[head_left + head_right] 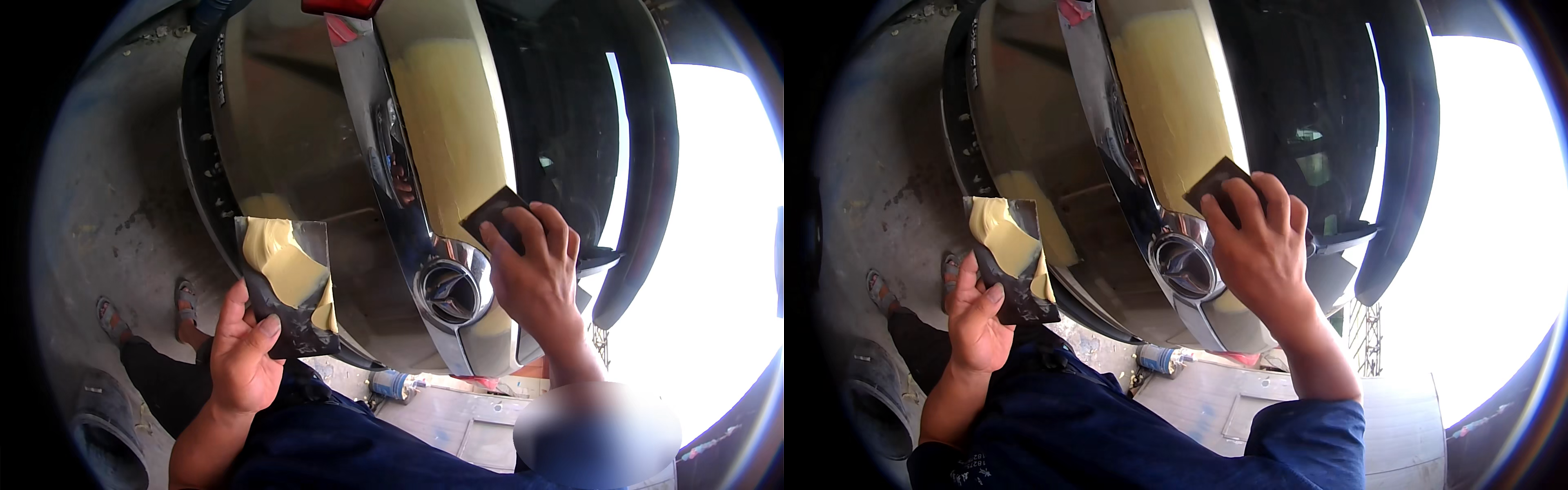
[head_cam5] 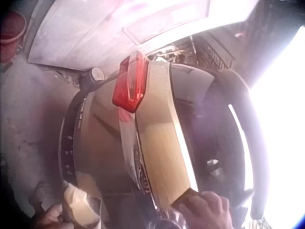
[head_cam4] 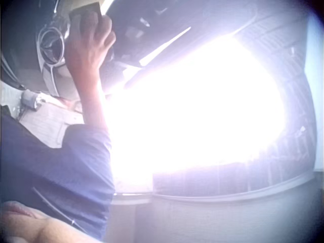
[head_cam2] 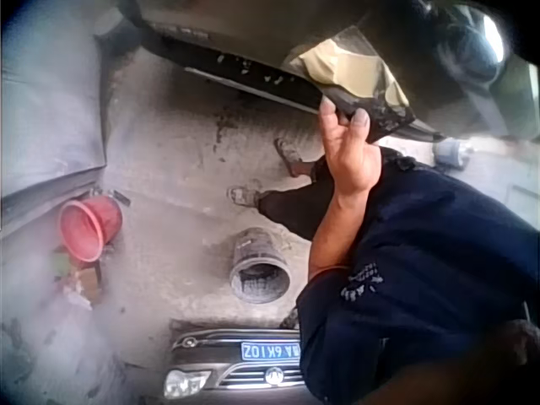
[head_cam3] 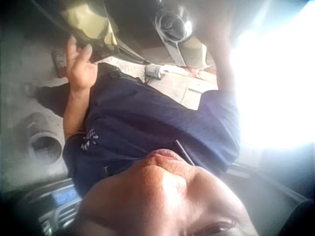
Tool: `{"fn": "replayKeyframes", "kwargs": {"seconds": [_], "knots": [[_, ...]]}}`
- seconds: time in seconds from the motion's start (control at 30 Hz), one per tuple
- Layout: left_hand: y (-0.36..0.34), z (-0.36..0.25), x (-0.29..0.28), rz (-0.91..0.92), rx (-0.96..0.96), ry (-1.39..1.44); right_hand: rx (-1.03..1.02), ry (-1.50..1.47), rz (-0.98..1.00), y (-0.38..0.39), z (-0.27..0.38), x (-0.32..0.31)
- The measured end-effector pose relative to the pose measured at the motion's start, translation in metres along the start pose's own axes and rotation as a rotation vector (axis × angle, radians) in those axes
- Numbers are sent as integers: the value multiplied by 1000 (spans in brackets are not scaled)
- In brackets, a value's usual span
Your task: The person applies a yellow body filler to the rear chrome trim of a gold car using a metal spreader. They repeatedly scrape filler from a palette onto the trim and smooth it into the surface, focusing on the area around the manufacturer's emblem.
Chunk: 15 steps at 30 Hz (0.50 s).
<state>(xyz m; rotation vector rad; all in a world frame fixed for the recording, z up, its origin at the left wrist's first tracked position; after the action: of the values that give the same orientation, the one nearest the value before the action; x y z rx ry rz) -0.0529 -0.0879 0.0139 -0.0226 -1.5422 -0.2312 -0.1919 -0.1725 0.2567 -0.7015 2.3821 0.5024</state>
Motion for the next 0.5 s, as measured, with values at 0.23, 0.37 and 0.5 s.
{"fn": "replayKeyframes", "kwargs": {"seconds": [0.23,0.37,0.5], "knots": [[0,3,0,6,-23,-9,-63,-18,54,-18,2,7],[0,5,2,-12,-41,35,-84,36,96,2,4,11],[0,7,7,-59,-59,74,28,-37,78,13,3,-5]]}}
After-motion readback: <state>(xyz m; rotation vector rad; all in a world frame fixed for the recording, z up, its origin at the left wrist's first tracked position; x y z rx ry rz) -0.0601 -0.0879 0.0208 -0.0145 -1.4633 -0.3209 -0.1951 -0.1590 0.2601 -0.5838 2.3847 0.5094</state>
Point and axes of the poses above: each hand's wrist, its own y-axis away from the middle knuckle, its own x-axis out of the palm, z = x × y, the point moved 5 cm from there along -y, towards the middle knuckle
